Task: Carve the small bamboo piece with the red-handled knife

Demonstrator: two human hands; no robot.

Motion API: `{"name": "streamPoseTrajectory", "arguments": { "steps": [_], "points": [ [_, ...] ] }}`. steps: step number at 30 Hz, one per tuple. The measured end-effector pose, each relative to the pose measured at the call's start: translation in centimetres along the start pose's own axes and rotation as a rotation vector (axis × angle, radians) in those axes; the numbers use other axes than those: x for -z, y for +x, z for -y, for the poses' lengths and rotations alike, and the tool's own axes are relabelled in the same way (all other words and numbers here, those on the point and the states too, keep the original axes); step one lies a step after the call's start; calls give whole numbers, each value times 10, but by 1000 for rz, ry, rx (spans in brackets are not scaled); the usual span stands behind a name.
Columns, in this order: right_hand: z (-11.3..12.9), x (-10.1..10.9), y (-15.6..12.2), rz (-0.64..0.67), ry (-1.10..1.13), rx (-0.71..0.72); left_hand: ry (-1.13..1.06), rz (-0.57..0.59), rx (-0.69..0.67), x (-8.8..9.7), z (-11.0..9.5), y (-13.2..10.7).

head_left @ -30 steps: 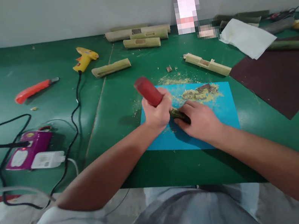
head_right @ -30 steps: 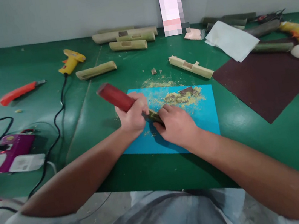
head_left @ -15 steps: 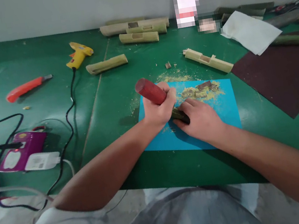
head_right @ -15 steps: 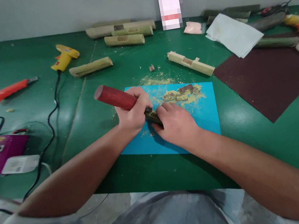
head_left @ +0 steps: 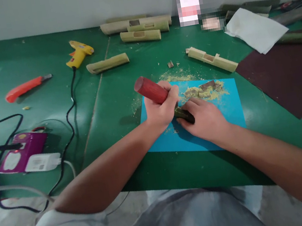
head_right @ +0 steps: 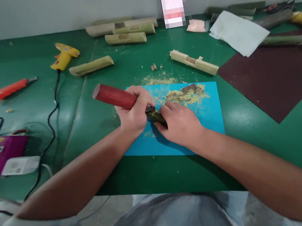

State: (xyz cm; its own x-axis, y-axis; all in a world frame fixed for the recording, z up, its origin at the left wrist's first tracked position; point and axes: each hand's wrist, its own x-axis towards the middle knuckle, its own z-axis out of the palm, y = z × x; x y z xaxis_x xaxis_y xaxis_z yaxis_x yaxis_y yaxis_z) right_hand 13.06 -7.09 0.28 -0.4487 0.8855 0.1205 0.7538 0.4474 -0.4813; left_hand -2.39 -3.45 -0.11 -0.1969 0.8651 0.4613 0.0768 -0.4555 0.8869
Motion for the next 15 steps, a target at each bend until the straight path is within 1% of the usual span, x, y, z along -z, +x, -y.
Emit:
{"name": "streamPoseTrajectory", "arguments": {
  "steps": [7, 11, 15],
  "points": [
    [0, 1, -1, 3, -7, 14, 20, 33, -19, 5, 2, 1],
    [0, 0, -1, -4, -10, 20, 52, 22, -58, 6, 2, 3],
    [0, 1, -1, 5, -9, 18, 34, 18, -72, 6, 2, 3]
  ]
}}
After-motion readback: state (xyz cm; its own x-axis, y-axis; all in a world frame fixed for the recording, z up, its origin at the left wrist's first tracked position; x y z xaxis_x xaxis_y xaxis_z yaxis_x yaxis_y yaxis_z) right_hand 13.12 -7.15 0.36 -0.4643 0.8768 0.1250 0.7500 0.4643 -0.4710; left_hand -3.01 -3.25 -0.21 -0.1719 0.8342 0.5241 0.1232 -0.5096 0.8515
